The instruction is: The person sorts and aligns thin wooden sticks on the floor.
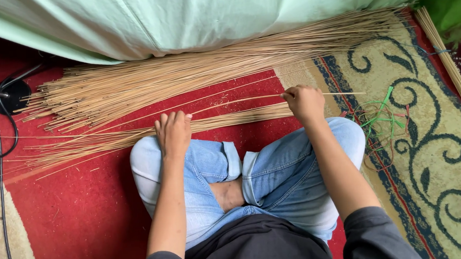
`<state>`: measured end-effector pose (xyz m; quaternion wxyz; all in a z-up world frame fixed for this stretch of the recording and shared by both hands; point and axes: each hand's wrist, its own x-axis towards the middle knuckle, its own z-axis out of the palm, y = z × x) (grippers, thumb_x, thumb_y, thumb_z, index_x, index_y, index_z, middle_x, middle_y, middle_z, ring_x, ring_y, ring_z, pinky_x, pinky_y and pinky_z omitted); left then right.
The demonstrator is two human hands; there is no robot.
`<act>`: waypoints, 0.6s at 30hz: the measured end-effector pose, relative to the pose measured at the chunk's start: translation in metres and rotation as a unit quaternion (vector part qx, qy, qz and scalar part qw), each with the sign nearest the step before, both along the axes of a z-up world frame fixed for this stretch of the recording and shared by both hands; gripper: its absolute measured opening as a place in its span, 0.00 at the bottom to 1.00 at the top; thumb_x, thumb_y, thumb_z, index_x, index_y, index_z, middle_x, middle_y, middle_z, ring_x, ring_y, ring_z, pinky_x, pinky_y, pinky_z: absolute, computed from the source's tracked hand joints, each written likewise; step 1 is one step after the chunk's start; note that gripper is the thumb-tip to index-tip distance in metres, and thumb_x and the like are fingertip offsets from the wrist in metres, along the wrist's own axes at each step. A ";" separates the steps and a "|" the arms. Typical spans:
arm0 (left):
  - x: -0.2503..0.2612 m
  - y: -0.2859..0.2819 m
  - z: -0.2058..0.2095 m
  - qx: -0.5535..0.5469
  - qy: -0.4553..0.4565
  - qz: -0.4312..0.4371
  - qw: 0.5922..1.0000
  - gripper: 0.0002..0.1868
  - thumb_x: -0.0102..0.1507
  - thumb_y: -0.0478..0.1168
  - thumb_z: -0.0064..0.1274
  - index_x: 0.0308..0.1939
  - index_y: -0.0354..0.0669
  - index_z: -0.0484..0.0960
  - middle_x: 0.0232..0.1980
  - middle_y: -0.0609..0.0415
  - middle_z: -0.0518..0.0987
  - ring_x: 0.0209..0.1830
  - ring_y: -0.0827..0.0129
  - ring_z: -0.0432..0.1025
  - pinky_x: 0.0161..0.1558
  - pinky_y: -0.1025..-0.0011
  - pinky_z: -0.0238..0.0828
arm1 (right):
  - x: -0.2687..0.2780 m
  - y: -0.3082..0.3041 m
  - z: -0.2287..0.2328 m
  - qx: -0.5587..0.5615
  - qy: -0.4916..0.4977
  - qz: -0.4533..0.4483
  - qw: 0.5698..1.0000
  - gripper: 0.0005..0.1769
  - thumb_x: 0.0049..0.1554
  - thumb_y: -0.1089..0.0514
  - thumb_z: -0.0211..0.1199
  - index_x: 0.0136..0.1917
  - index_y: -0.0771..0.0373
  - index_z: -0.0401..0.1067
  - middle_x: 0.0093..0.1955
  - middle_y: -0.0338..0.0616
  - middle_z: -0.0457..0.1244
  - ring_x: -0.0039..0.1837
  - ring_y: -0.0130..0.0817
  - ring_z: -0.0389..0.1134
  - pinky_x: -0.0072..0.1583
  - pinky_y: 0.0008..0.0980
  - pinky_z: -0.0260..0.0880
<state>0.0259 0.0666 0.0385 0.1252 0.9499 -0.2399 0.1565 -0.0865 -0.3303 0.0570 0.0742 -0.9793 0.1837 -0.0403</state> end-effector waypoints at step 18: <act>0.002 -0.012 -0.016 -0.011 -0.008 -0.056 0.998 0.15 0.67 0.52 0.54 0.32 0.50 0.75 0.32 0.54 0.73 0.41 0.56 0.71 0.44 0.58 0.69 | -0.001 0.028 0.008 0.162 0.043 0.127 0.978 0.12 0.63 0.50 0.60 0.46 0.58 0.79 0.42 0.53 0.71 0.52 0.59 0.72 0.57 0.57 0.69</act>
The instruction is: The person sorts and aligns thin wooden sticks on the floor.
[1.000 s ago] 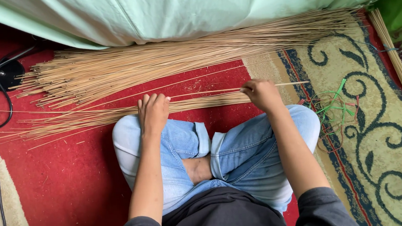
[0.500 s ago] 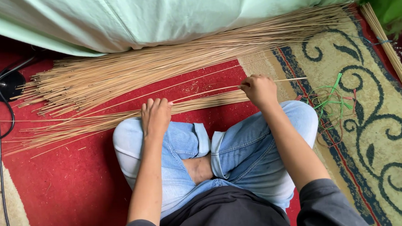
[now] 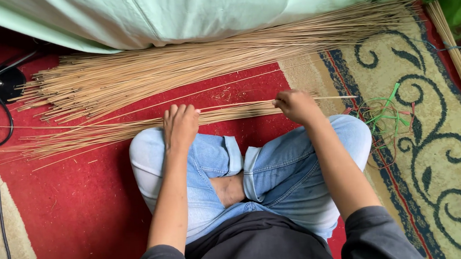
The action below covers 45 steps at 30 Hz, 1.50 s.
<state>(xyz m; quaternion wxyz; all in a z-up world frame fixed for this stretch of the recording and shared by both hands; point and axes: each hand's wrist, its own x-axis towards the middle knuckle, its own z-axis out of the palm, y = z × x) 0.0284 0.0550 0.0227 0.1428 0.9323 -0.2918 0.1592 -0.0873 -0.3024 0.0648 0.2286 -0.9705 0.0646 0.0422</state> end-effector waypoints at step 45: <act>0.004 0.006 0.006 0.020 0.094 0.124 0.988 0.19 0.72 0.58 0.43 0.36 0.51 0.76 0.37 0.55 0.76 0.47 0.57 0.71 0.52 0.55 0.67 | 0.008 -0.028 0.017 -0.059 0.001 -0.132 0.989 0.11 0.58 0.37 0.65 0.47 0.40 0.82 0.45 0.36 0.72 0.54 0.44 0.73 0.57 0.45 0.70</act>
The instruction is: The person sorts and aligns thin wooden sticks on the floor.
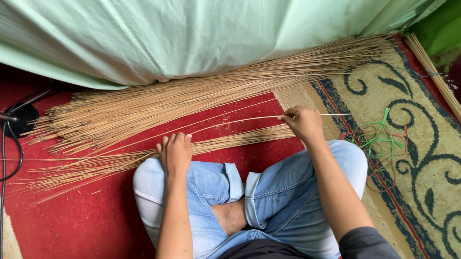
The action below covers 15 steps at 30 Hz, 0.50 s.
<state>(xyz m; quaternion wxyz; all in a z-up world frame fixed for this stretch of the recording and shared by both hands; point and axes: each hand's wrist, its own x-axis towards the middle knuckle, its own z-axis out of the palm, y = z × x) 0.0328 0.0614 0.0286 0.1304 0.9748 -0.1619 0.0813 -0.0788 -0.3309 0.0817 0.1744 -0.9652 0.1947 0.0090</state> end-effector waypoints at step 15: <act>0.001 -0.003 -0.002 -0.016 -0.028 -0.050 0.998 0.20 0.70 0.59 0.48 0.33 0.52 0.77 0.34 0.55 0.74 0.45 0.56 0.71 0.50 0.55 0.67 | 0.006 0.015 -0.012 0.046 0.006 0.083 0.995 0.11 0.62 0.42 0.62 0.52 0.44 0.81 0.48 0.38 0.71 0.57 0.46 0.72 0.60 0.49 0.67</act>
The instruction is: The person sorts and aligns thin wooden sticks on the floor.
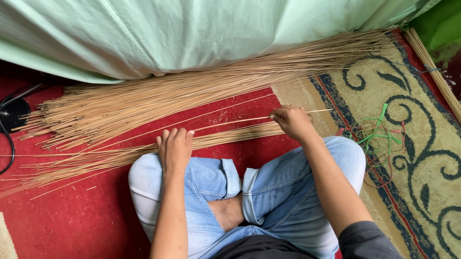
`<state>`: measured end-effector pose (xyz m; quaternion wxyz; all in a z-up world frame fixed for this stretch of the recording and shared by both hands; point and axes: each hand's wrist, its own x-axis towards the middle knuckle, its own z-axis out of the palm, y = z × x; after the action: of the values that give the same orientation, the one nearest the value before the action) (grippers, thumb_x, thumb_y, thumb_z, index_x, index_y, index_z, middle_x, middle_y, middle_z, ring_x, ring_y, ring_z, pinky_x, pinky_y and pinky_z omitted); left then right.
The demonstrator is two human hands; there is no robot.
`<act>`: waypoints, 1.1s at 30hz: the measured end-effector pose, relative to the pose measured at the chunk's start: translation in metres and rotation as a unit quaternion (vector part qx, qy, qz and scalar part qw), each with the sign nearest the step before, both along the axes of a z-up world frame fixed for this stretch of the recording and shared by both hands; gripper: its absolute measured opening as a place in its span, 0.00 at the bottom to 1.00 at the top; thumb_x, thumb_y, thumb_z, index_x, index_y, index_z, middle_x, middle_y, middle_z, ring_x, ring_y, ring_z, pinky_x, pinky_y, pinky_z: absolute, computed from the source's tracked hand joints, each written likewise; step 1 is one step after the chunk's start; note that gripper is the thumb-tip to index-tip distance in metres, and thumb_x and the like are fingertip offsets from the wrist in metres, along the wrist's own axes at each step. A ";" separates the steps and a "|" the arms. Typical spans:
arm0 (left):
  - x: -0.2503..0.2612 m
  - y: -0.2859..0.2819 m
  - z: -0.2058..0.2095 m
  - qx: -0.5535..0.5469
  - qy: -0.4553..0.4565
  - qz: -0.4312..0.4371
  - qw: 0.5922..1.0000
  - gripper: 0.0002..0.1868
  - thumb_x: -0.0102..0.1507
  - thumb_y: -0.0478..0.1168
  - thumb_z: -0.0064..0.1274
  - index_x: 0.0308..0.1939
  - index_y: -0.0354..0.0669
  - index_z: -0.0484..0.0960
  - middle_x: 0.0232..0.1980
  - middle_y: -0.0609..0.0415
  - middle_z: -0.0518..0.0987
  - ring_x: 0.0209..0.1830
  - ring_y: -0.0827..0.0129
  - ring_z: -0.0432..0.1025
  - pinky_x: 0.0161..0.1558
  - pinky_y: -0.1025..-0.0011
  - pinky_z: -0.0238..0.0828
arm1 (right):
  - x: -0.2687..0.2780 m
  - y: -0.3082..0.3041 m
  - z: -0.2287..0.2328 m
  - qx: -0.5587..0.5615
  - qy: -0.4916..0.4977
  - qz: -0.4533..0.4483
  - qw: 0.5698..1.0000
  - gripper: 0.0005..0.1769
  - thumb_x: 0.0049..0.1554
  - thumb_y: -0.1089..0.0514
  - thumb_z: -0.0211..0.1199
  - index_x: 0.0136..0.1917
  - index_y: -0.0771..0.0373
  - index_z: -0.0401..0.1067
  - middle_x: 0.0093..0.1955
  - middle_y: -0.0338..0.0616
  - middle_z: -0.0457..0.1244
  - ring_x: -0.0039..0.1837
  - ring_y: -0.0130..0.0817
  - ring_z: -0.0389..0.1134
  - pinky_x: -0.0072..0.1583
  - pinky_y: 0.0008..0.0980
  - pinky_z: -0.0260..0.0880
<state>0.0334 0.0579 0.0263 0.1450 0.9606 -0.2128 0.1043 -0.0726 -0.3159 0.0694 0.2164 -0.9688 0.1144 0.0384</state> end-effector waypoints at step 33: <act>0.004 0.000 -0.007 -0.008 -0.031 -0.006 0.999 0.15 0.69 0.55 0.52 0.34 0.52 0.75 0.34 0.56 0.74 0.42 0.57 0.72 0.46 0.57 0.69 | -0.004 -0.006 -0.001 -0.020 -0.010 -0.035 0.999 0.10 0.62 0.46 0.64 0.49 0.50 0.80 0.44 0.45 0.72 0.53 0.51 0.73 0.55 0.50 0.70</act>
<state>0.0370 0.0575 0.0194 0.1466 0.9545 -0.2220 0.1345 -0.0770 -0.3218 0.0684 0.1989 -0.9687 0.1472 0.0192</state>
